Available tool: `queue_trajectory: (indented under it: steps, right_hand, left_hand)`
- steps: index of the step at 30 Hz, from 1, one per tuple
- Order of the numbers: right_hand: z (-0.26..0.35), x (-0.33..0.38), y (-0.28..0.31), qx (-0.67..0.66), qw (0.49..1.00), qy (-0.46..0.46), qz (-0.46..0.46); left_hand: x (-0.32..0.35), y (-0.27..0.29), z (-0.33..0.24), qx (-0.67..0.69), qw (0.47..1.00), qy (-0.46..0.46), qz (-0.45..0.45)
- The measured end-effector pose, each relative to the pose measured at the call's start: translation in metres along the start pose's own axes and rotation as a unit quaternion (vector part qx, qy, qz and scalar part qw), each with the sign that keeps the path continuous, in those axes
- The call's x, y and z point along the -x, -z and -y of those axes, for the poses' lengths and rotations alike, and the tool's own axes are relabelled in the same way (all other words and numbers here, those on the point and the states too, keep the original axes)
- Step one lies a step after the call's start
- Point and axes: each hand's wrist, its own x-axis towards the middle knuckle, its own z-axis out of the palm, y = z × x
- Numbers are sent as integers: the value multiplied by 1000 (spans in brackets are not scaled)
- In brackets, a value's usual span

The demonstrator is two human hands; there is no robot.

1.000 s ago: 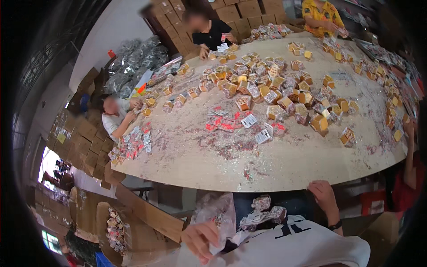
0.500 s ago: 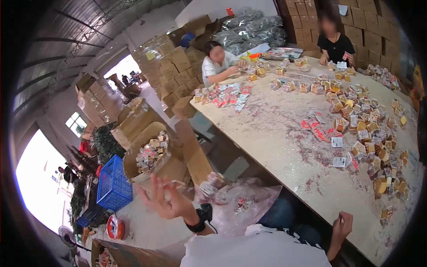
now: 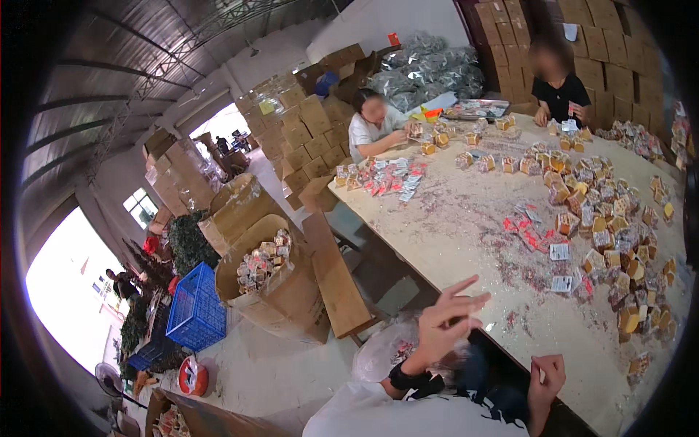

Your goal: Packaging small gold gift boxes with red labels in a production environment.

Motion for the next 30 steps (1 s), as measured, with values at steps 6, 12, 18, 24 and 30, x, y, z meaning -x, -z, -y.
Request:
queue_trajectory:
  steps: [6, 12, 18, 24, 30]
  right_hand:
    - [60, -23, 43, 17, 994, 103, 26]
    - [60, -45, 16, 40, 984, 159, 70]
    - [54, -31, 25, 20, 989, 135, 63]
    - [46, -40, 17, 89, 994, 61, 27]
    - [54, -52, 31, 171, 984, -25, 44]
  left_hand:
    - [7, -21, -15, 171, 951, 42, 256]
    - [25, -41, 2, 157, 929, 22, 334]
    - [34, -67, 7, 146, 932, 13, 332]
    - [32, -80, 19, 92, 924, 62, 365]
    - [15, -105, 26, 66, 917, -12, 393]
